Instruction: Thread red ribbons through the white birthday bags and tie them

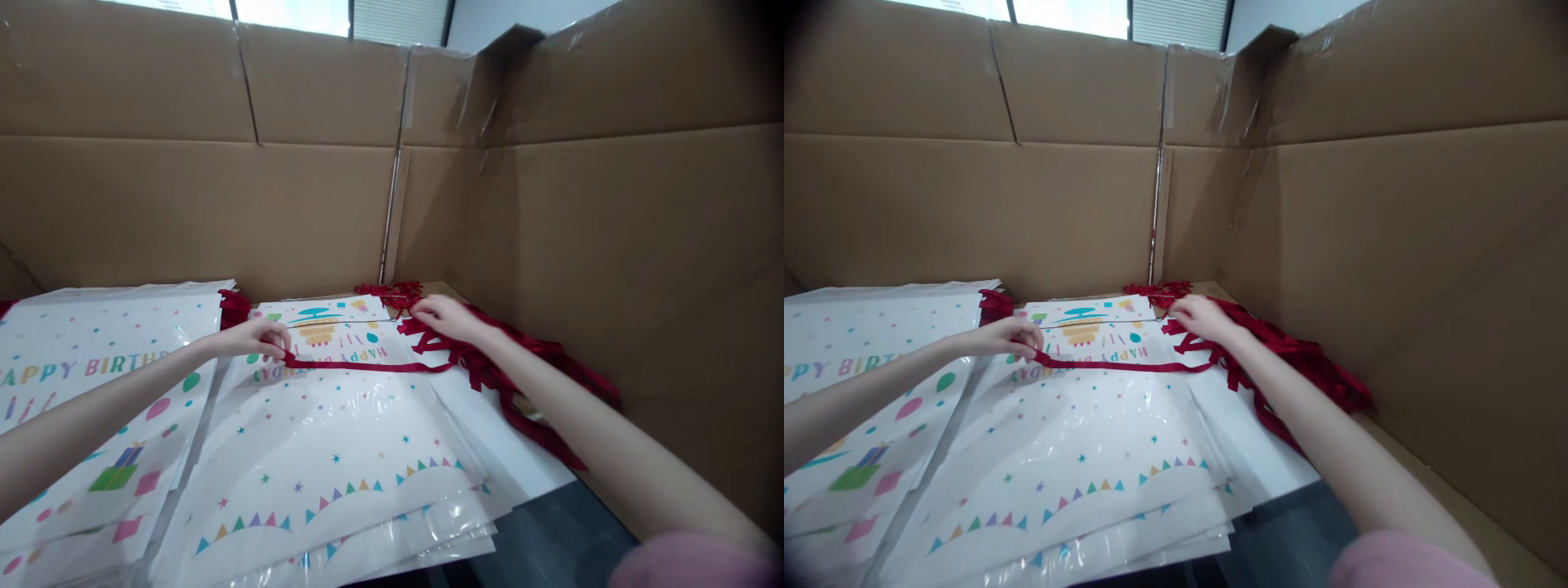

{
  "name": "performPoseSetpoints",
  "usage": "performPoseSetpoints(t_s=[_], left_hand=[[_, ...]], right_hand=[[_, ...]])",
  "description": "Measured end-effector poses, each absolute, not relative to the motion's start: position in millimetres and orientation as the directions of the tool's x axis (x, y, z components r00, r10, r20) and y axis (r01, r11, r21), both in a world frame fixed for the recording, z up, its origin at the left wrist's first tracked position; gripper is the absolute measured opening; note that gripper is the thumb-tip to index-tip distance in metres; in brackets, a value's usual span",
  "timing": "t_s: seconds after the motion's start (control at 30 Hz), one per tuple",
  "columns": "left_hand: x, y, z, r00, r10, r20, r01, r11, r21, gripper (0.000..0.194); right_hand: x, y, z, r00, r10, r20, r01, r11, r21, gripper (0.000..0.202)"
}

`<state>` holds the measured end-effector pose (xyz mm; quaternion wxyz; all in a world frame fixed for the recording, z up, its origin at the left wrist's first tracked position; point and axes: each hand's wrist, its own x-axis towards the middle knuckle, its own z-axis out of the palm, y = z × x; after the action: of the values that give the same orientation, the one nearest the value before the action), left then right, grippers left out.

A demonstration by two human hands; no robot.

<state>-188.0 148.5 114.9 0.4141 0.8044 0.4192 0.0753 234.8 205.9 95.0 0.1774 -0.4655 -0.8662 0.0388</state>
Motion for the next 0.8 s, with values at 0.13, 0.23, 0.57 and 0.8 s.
performPoseSetpoints(t_s=[0.13, 0.23, 0.57, 0.8], left_hand=[[-136.8, 157.7, 112.1, 0.682, 0.729, -0.049, 0.465, -0.381, 0.800, 0.030], [-124.7, 169.0, 104.1, 0.709, 0.705, -0.013, 0.423, -0.410, 0.808, 0.031], [-168.1, 243.1, 38.9, 0.360, 0.928, 0.094, 0.869, -0.370, 0.328, 0.037], [-158.5, 238.1, 28.2, 0.315, 0.944, 0.096, 0.921, -0.329, 0.207, 0.018]], right_hand=[[108.7, 174.2, 84.2, -0.757, 0.598, 0.265, 0.285, 0.666, -0.689, 0.041], [65.8, 155.0, 65.9, -0.728, 0.626, 0.279, 0.141, 0.535, -0.833, 0.049], [116.0, 106.4, 43.8, -0.480, 0.821, 0.310, 0.010, 0.358, -0.934, 0.043], [150.9, 81.1, 41.4, -0.377, 0.874, 0.306, 0.022, 0.339, -0.941, 0.027]])
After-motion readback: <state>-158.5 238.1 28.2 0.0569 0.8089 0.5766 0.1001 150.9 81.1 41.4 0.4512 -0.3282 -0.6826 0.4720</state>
